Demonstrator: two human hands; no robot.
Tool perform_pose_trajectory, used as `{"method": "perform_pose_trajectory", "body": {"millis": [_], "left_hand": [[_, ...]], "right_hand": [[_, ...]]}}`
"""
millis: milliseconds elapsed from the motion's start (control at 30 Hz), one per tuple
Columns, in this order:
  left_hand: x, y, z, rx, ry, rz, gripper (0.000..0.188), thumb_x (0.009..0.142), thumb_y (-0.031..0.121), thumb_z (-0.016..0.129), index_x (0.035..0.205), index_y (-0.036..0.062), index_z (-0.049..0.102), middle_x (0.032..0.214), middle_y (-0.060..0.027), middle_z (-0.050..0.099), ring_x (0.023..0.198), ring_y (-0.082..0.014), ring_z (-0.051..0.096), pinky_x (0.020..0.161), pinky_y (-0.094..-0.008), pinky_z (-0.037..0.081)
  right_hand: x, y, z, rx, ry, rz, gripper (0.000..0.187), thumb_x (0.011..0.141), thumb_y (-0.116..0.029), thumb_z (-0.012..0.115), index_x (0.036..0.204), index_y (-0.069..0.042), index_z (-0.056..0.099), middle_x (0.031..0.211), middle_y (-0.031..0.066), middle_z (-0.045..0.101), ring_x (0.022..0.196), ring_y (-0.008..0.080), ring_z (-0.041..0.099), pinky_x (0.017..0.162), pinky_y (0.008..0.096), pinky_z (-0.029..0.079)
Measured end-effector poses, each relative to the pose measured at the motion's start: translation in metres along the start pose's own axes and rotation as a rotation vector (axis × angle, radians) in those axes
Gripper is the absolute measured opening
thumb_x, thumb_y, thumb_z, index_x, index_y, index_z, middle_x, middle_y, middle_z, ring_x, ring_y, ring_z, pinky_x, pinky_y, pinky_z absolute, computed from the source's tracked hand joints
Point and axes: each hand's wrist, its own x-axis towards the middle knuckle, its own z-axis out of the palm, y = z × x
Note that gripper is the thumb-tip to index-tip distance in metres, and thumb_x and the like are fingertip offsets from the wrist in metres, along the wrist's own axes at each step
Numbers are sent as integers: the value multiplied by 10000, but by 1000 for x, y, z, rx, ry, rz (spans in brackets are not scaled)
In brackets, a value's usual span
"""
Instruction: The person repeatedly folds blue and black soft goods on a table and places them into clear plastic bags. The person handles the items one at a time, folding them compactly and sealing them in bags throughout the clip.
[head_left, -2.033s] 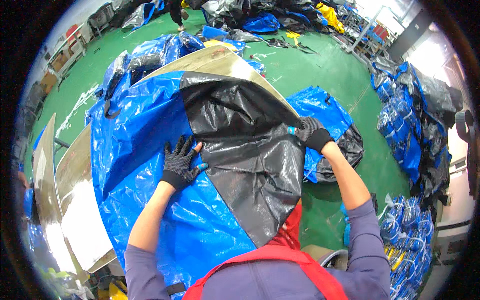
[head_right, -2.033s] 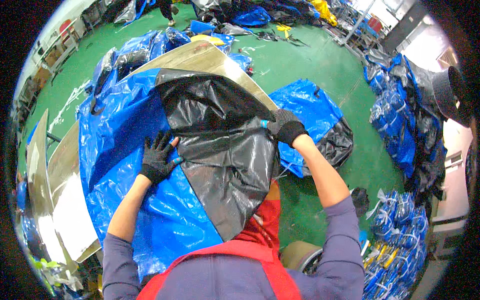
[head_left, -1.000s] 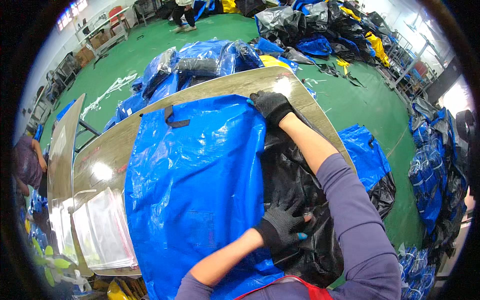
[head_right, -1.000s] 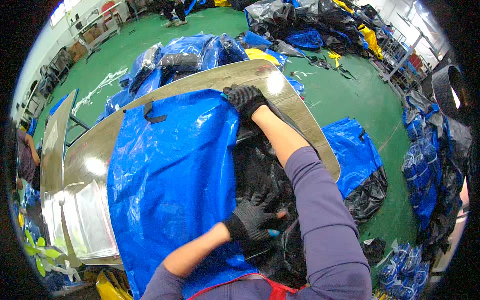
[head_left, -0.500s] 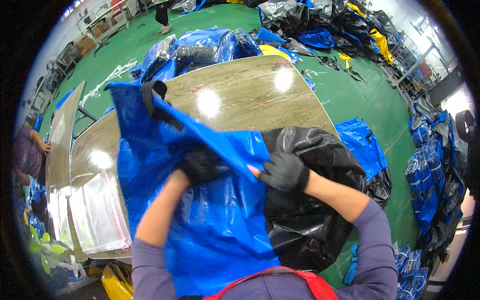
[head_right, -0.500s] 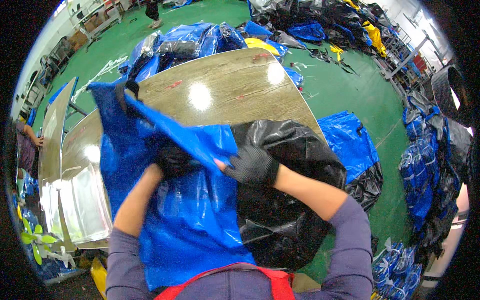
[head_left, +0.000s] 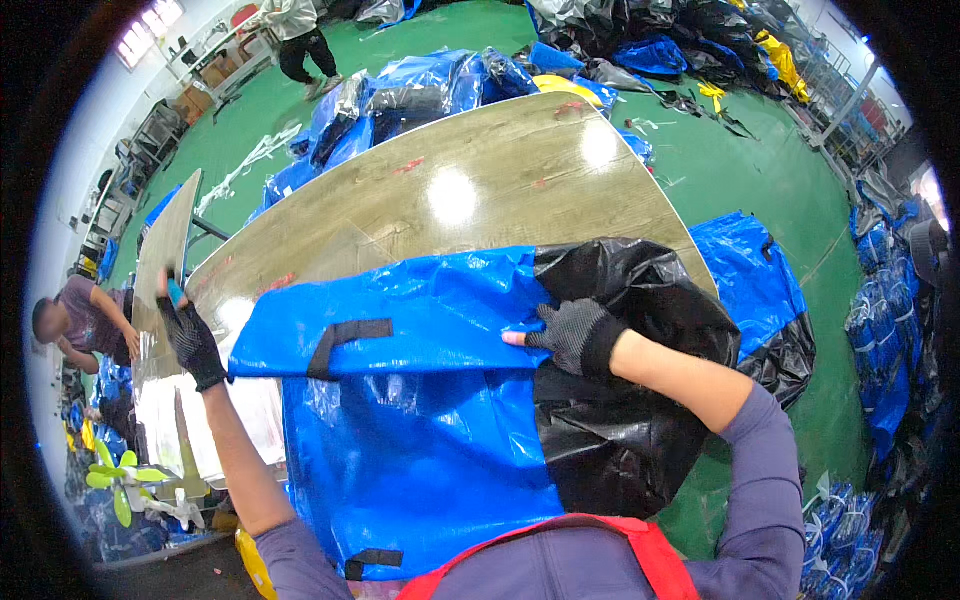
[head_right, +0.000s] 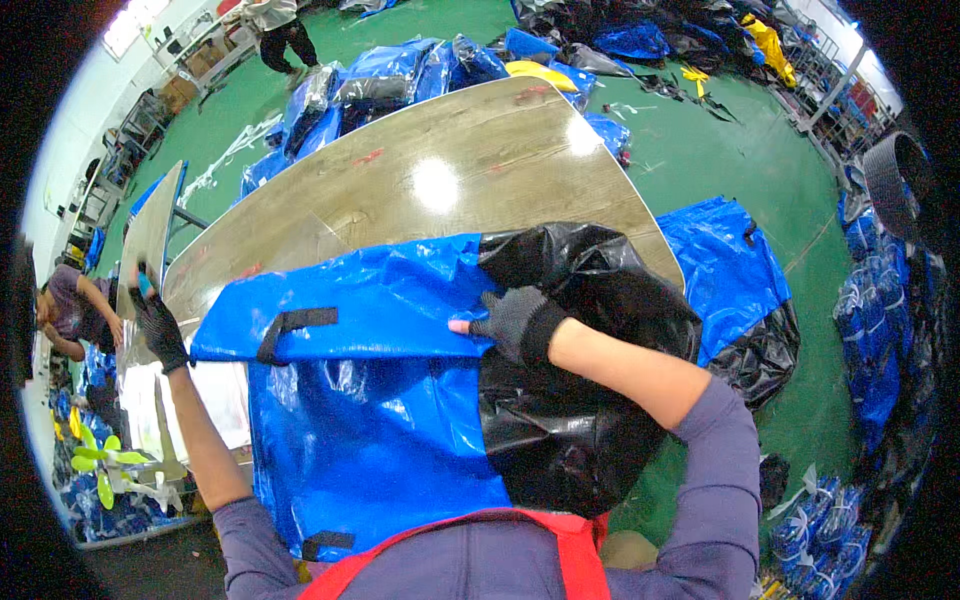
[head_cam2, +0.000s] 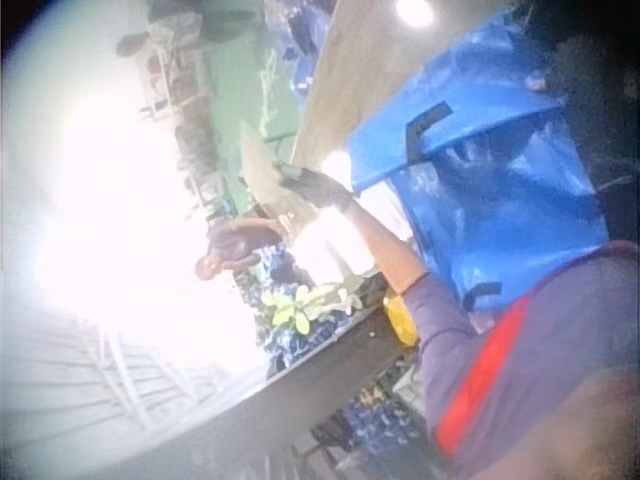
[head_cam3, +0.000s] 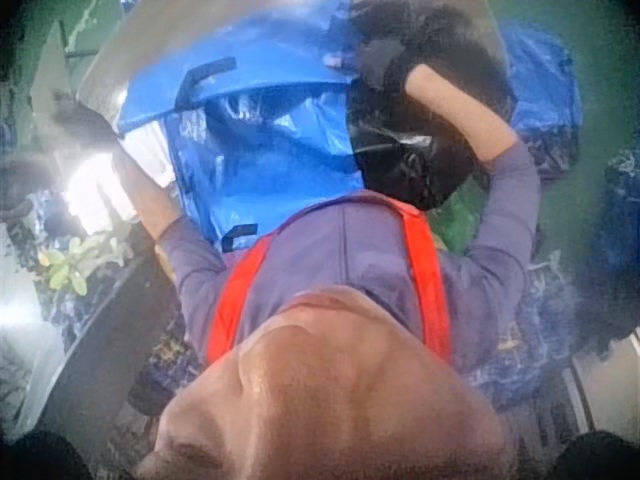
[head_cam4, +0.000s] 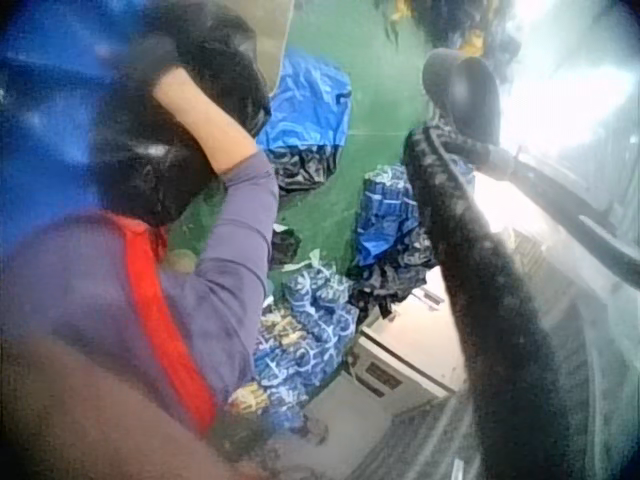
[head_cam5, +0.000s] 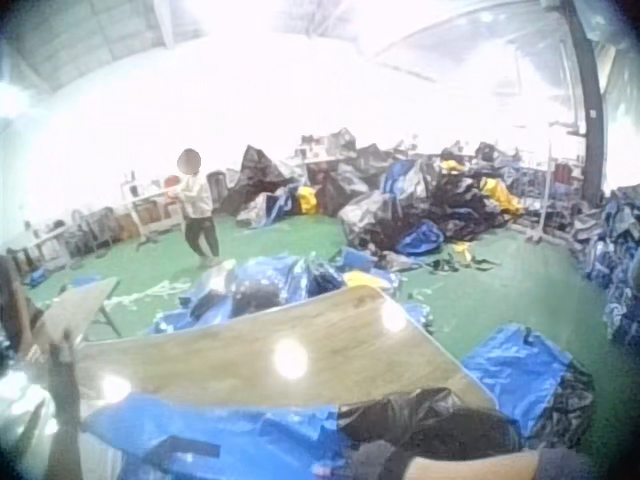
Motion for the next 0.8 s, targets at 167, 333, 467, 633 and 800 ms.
{"method": "perform_pose_trajectory", "body": {"millis": [167, 333, 467, 633, 800], "left_hand": [[-59, 130, 56, 326, -1103, 641, 565, 916, 449, 509, 1382, 136, 440, 1413, -164, 450, 1330, -374, 375, 1100, -541, 235], [-126, 90, 76, 492, -1020, 319, 563, 896, 441, 485, 1376, 146, 476, 1482, -177, 354, 1416, -372, 220, 1125, -594, 50], [-101, 88, 85, 482, -1188, 63, 530, 911, 354, 486, 1393, 137, 452, 1481, -196, 348, 1381, -391, 291, 1115, -561, 183], [-119, 216, 162, -116, -718, 456, 733, 825, 445, 623, 1400, 50, 400, 1437, -242, 381, 1333, -405, 348, 1114, -458, 262], [-157, 261, 202, 18, -932, 607, 863, 780, 635, 552, 1445, 123, 352, 1505, -244, 260, 1418, -418, 171, 1133, -575, 35]], "right_hand": [[-7, 8, -97, 244, -196, -119, 663, 771, -475, 645, 1364, -224, 487, 1241, 222, 557, 938, 403, 631, 844, 444, 501], [-60, 28, -56, -95, 202, 498, 698, 832, -512, 557, 1445, -266, 332, 1451, 168, 392, 1365, 405, 291, 1046, 712, 120], [-63, 22, 29, -227, 404, 495, 740, 820, -599, 538, 1453, -273, 336, 1520, 110, 286, 1390, 393, 239, 1048, 713, 123], [-62, 33, 19, -123, 337, 414, 685, 838, -520, 554, 1431, -228, 376, 1456, 137, 388, 1311, 388, 378, 1036, 639, 275], [-105, 62, -16, 451, 513, 465, 849, 721, -460, 721, 1423, -135, 372, 1227, 215, 569, 1121, 405, 547, 955, 454, 439]]}}
